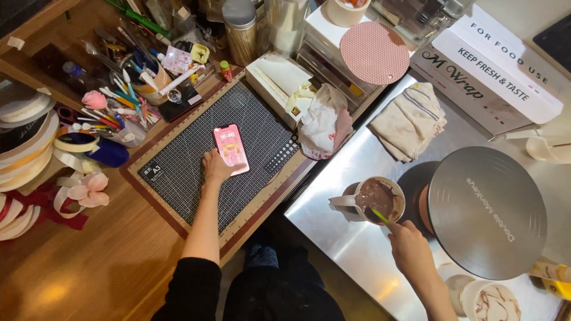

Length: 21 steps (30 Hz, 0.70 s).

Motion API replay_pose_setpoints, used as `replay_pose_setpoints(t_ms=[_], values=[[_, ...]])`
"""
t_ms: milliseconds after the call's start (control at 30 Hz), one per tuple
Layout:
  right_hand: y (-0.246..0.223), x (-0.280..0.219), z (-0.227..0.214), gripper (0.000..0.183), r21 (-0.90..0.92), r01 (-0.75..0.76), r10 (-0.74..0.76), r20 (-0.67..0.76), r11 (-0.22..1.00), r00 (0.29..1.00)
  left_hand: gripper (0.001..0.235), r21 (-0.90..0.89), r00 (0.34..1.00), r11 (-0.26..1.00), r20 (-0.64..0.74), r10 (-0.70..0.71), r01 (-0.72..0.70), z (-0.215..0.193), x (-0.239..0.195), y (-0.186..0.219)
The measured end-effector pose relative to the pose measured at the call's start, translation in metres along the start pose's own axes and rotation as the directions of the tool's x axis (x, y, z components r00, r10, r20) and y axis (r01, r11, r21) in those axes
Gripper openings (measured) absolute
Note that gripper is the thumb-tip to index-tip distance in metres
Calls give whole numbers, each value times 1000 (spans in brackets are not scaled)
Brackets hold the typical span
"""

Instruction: Stirring chocolate glaze in a bowl with a spatula to reach the desired consistency.

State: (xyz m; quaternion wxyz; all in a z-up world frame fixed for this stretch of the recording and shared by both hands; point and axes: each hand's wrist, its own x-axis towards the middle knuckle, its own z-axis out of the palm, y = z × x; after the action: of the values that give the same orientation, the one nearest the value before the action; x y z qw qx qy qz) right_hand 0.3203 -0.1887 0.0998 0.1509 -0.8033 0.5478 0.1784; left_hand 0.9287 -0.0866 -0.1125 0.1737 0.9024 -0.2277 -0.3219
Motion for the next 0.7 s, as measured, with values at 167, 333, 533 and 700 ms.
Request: replay_pose_setpoints(t_ms=[167,333,533,700], values=[[-24,0,-19,46,87,-58,63,-62,995,996,85,296,910,926,-269,317,-235,-18,17,69],[-18,4,-6,43,113,-76,88,-105,991,991,93,608,904,762,-163,395,-224,6,22,58],[-14,-6,-6,50,89,-123,124,-11,988,992,63,431,777,799,-286,561,-419,-6,-35,23],[-16,-4,-18,40,62,-89,94,-75,994,993,53,-523,921,823,-389,-2,-220,10,-5,-11]])
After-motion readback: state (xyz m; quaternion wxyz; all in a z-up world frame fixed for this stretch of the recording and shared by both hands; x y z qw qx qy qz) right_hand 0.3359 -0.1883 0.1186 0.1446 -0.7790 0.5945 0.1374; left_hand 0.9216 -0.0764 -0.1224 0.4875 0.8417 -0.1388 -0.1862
